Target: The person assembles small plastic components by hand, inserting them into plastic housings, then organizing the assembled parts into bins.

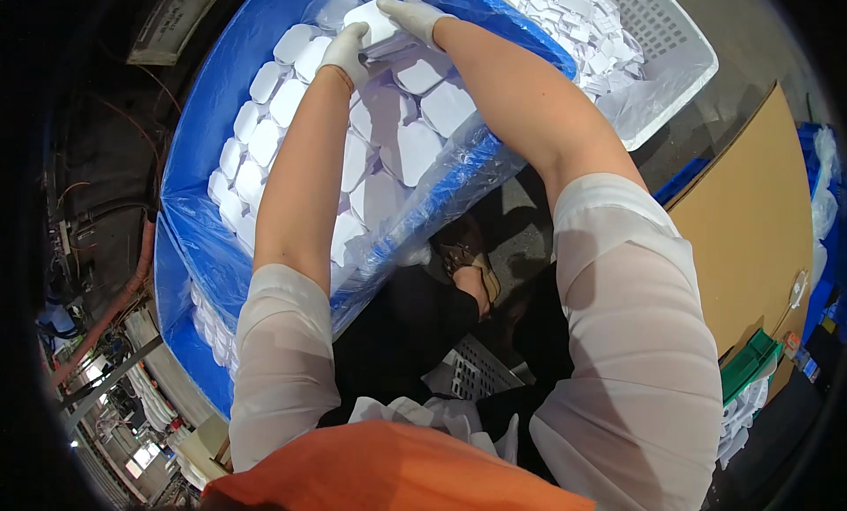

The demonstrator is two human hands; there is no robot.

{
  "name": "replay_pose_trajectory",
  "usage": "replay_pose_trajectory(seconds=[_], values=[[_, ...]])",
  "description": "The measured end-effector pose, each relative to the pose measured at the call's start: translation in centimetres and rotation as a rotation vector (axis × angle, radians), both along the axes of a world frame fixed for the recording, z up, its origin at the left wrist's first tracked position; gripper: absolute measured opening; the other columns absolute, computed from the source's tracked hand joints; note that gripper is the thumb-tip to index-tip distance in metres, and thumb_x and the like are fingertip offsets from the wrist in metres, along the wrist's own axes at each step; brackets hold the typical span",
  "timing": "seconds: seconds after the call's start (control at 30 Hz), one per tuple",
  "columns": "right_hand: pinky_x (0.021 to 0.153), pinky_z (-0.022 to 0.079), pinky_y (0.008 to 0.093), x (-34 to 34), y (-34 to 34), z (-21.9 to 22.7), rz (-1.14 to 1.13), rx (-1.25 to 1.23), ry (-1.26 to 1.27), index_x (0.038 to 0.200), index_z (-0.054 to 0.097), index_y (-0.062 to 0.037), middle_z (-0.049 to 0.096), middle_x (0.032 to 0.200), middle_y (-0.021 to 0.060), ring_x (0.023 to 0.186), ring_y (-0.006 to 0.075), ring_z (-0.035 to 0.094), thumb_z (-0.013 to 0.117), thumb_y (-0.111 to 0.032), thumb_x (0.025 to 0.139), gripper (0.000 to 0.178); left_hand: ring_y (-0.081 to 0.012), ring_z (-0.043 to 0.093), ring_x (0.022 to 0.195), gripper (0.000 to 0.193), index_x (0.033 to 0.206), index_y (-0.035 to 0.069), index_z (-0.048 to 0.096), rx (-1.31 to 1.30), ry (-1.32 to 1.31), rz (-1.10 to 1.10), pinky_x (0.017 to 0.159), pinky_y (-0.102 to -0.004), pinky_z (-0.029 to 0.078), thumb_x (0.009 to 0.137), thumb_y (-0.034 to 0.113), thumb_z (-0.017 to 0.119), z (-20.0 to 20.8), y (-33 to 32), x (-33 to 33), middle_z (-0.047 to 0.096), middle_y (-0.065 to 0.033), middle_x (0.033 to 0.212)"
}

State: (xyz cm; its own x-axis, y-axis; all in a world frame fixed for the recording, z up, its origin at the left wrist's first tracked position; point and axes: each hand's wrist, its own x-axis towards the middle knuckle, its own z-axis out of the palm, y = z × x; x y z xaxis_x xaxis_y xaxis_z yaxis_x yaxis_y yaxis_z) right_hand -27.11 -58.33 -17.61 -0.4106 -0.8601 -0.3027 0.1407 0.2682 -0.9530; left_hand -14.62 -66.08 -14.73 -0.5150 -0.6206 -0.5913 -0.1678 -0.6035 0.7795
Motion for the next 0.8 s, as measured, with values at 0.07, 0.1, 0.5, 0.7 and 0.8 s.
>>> replay_pose_trajectory(seconds=[0.07, 0.1, 0.5, 0.7, 0.8], values=[[0.083, 0.045, 0.0374, 1.0, -0.4, 0.5, -0.048, 0.031, 0.077, 0.128, 0.049, 0.0056, 0.061, 0.113, 0.0183, 0.099, 0.0256, 0.059, 0.054, -0.057, 0.082, 0.077, -0.0327, 0.056, 0.107, 0.053, 0.133, 0.007, 0.045, -0.057, -0.070, -0.018, 0.086, -0.0539, 0.048, 0.085, 0.024, 0.057, 0.2, -0.9, 0.6, 0.054, -0.0158, 0.124], [0.083, 0.045, 0.0374, 0.9, -0.3, 0.4, -0.051, 0.032, 0.079, 0.128, 0.049, 0.0056, 0.061, 0.113, 0.0183, 0.099, 0.0256, 0.059, 0.054, -0.057, 0.082, 0.077, -0.0319, 0.057, 0.104, 0.051, 0.132, 0.007, 0.047, -0.104, -0.127, -0.050, 0.084, -0.0524, 0.049, 0.085, 0.024, 0.056, 0.4, -0.8, 0.4, 0.055, -0.0155, 0.122], [0.081, 0.045, 0.0395, 0.7, -0.2, 1.6, -0.012, 0.100, 0.231, 0.131, 0.049, -0.0046, 0.058, 0.113, 0.0149, 0.094, 0.0263, 0.056, 0.049, -0.058, 0.087, 0.070, -0.0288, 0.058, 0.087, 0.032, 0.111, 0.005, 0.052, 0.073, -0.099, -0.059, 0.089, -0.0504, 0.050, 0.086, 0.023, 0.062, 1.2, -1.5, 0.7, 0.055, -0.0132, 0.095], [0.089, 0.045, 0.0366, 0.5, -1.6, 1.4, -0.061, -0.040, 0.306, 0.131, 0.048, -0.0016, 0.059, 0.119, 0.0153, 0.105, 0.0258, 0.057, 0.047, -0.057, 0.088, 0.070, -0.0319, 0.059, 0.100, 0.043, 0.118, -0.003, 0.050, 0.022, 0.087, -0.074, 0.092, -0.0515, 0.049, 0.086, 0.022, 0.063, 1.5, -3.3, 2.1, 0.057, -0.0195, 0.111], [0.107, 0.034, 0.0390, -0.1, -0.5, -0.7, -0.151, -0.147, 1.153, 0.131, 0.047, 0.0009, 0.047, 0.137, 0.0231, 0.128, 0.0328, 0.044, 0.040, -0.039, 0.098, 0.051, -0.0311, 0.060, 0.100, 0.044, 0.121, -0.004, 0.050, 0.087, 0.107, -0.031, 0.092, -0.0482, 0.049, 0.089, 0.025, 0.060, 1.9, -3.0, 0.6, 0.058, -0.0178, 0.114]])
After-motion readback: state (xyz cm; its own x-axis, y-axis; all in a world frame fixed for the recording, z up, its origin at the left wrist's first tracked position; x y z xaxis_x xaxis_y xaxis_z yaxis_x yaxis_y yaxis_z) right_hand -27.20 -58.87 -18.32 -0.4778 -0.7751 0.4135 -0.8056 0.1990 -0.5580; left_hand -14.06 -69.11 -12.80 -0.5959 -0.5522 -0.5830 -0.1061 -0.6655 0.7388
